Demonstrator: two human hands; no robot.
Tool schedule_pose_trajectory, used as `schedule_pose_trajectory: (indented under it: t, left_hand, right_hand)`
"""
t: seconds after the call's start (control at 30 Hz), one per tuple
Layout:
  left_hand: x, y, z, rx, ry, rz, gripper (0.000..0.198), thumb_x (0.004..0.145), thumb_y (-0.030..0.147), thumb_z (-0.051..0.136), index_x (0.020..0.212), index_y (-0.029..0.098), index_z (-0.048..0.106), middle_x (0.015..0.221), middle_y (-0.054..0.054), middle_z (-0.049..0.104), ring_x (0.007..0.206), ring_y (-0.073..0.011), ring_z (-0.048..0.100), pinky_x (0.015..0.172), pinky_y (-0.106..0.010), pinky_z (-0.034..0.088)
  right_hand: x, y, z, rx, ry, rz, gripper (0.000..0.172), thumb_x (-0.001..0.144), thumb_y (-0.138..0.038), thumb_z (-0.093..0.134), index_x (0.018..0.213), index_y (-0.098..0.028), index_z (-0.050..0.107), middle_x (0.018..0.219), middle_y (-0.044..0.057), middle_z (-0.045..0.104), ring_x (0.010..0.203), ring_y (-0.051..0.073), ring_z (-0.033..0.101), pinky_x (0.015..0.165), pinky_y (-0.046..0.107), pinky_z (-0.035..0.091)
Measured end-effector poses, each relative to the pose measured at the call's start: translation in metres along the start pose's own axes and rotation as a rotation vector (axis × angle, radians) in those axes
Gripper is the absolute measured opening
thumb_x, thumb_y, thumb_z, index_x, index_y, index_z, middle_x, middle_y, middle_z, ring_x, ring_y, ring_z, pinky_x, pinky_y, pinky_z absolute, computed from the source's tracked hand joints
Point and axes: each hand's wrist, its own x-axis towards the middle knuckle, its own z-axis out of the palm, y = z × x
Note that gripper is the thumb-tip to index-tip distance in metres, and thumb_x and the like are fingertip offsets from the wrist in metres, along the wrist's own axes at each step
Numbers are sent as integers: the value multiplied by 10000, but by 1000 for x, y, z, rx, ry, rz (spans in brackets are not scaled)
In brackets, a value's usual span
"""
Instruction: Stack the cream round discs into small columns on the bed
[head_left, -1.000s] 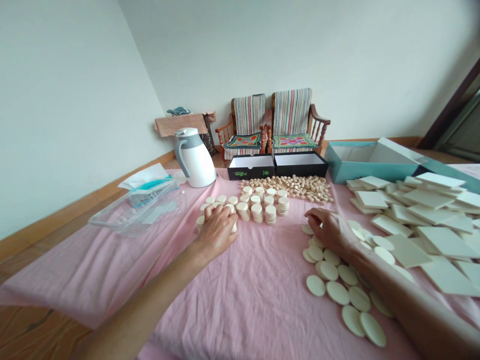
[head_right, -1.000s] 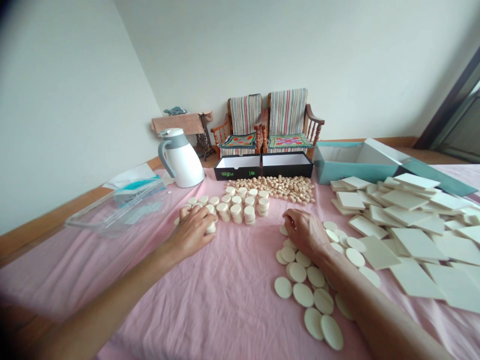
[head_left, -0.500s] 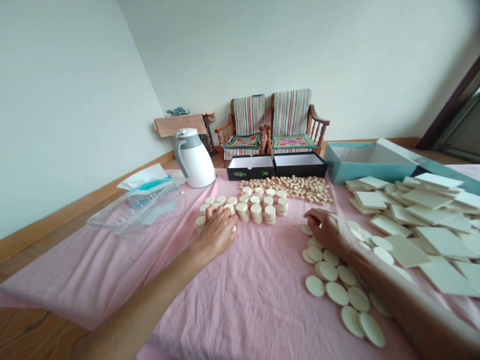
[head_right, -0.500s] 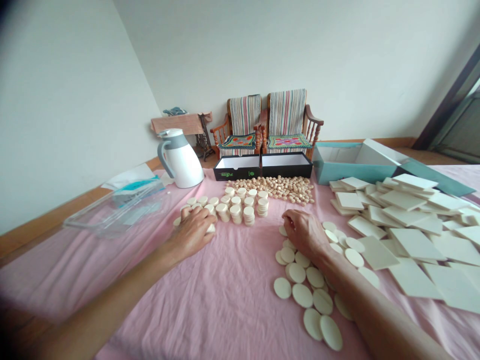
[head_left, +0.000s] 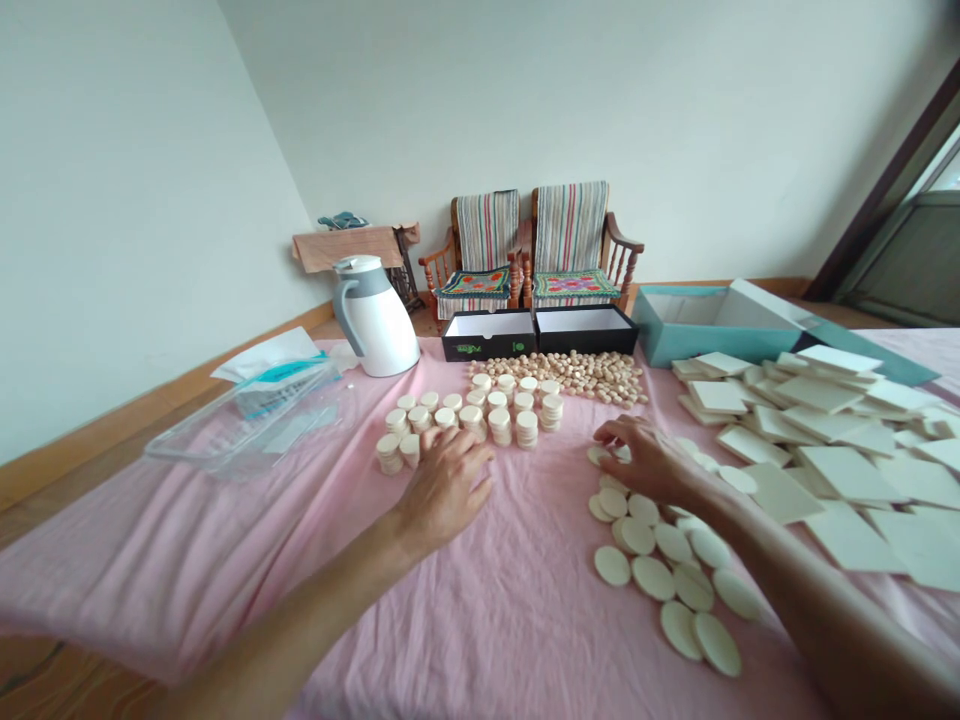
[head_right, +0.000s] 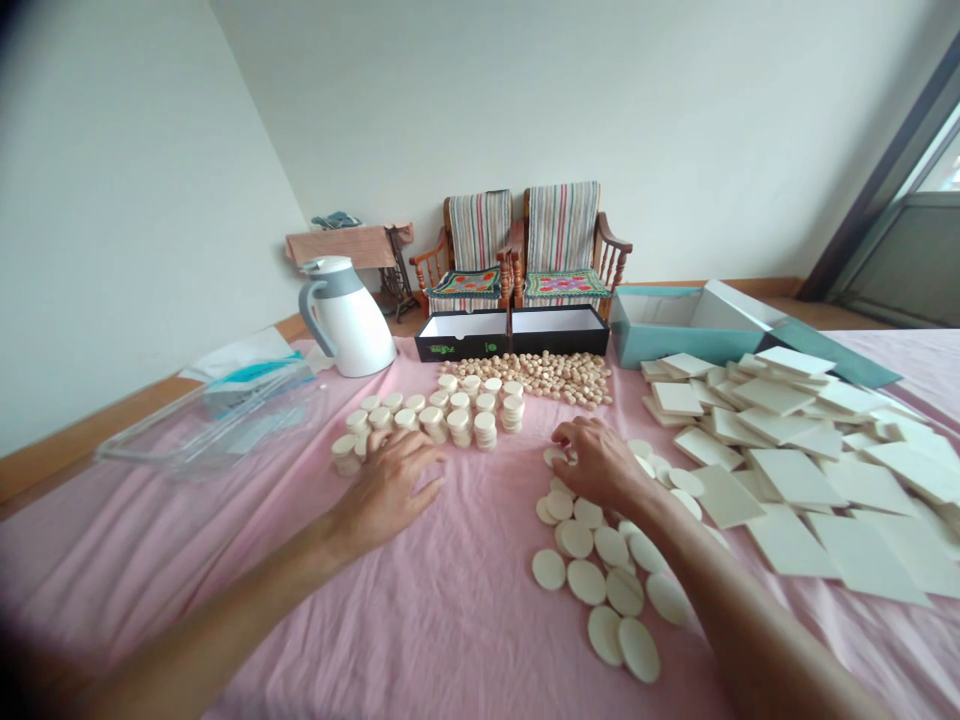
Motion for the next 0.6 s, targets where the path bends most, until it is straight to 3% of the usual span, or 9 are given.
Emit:
schedule_pose_trajectory:
  t: [0.13,0.27,0.4,0.47,0.6]
  left_hand:
    - [-3,13,9,-113,-65,37,68,808,232,566,858,213,607,884,-22,592,936,-207,500,876,-402,297]
    - [-1,21,17,-175,-113,59,62,797,226,577,846,206,609,860,-26,597,908,-209,521,862,-393,332]
    - [5,28,24,-253,-108,47,177,767,218,608,942,204,581,922,-36,590,938,-210,531,857,-348,392]
    - [9,30,27,-294,-101,27,274,762,221,614,1026,201,545,974,-45,574,952,-206,534,845,-325,422]
    - [21,40,32,-317,-104,14,364,763,304,628,1087,198,501,1055,-63,534,969,-213,539,828,-324,458]
  right_hand:
    - [-3,-10,-6,-58,-36,-25,202,720,-239,556,886,-172,649,814,69,631,785,191,568,700,284,395]
    - [-5,-29,3,-100,1,-2,141,730,-198,534,818,-168,640,790,74,615,749,188,567,666,287,379]
    - [-5,-45,14,167,58,-24,179,783,-262,524,907,-166,612,807,50,624,672,137,570,617,243,397]
    - [-4,-46,15,254,120,-29,187,800,-286,518,923,-170,598,833,41,630,660,123,572,611,233,404]
    - [1,-31,11,190,229,-13,143,820,-227,466,810,-172,599,752,30,615,644,126,559,616,236,395]
